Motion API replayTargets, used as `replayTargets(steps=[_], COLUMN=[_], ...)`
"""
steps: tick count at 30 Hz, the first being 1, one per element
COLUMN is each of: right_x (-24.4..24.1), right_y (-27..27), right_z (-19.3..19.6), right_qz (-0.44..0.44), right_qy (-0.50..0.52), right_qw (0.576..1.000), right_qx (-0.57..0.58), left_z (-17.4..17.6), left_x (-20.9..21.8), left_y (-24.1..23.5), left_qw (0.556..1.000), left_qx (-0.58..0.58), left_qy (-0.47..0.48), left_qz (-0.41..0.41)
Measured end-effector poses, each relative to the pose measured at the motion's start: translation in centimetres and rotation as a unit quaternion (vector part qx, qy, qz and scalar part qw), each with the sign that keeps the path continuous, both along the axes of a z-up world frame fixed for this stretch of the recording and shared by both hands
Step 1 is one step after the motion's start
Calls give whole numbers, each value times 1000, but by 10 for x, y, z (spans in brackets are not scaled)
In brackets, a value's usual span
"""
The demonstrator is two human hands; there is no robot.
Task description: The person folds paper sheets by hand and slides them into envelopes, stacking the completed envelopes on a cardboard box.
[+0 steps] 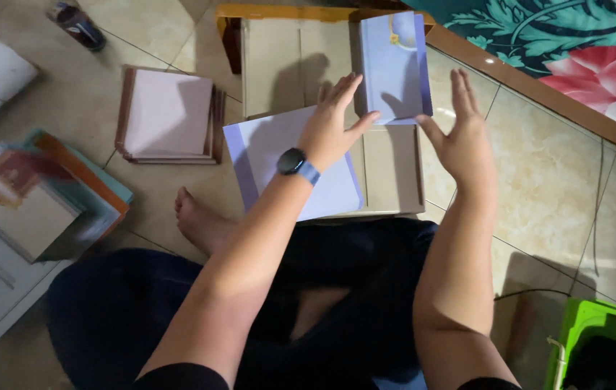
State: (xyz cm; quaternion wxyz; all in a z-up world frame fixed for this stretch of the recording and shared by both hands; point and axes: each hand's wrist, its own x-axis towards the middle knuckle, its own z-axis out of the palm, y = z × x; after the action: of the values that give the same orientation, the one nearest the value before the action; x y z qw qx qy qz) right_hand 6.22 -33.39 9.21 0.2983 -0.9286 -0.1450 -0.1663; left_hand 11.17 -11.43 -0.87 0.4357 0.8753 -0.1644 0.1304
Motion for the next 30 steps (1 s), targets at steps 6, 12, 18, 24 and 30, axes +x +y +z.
replayTargets(steps=[6,12,18,24,30], right_x=[-43,-71,-96,-113,-134], right_y=[10,65,91,113,134], right_z=[14,-81,-85,-44,17], right_qz=[31,-15,-65,-38,179], right_qy=[-3,256,217,150,154], right_qw=[999,944,948,971,969], right_qx=[-22,-207,-223,-182,73], left_z=[55,31,33,15,34], left_x=[-93,-125,-129,-126,-125], left_y=[72,89,90,90,97], left_qw=[973,945,950,956,952], left_qx=[224,321,307,277,298], left_qy=[-49,34,24,-41,62], left_qz=[-5,44,59,86,35])
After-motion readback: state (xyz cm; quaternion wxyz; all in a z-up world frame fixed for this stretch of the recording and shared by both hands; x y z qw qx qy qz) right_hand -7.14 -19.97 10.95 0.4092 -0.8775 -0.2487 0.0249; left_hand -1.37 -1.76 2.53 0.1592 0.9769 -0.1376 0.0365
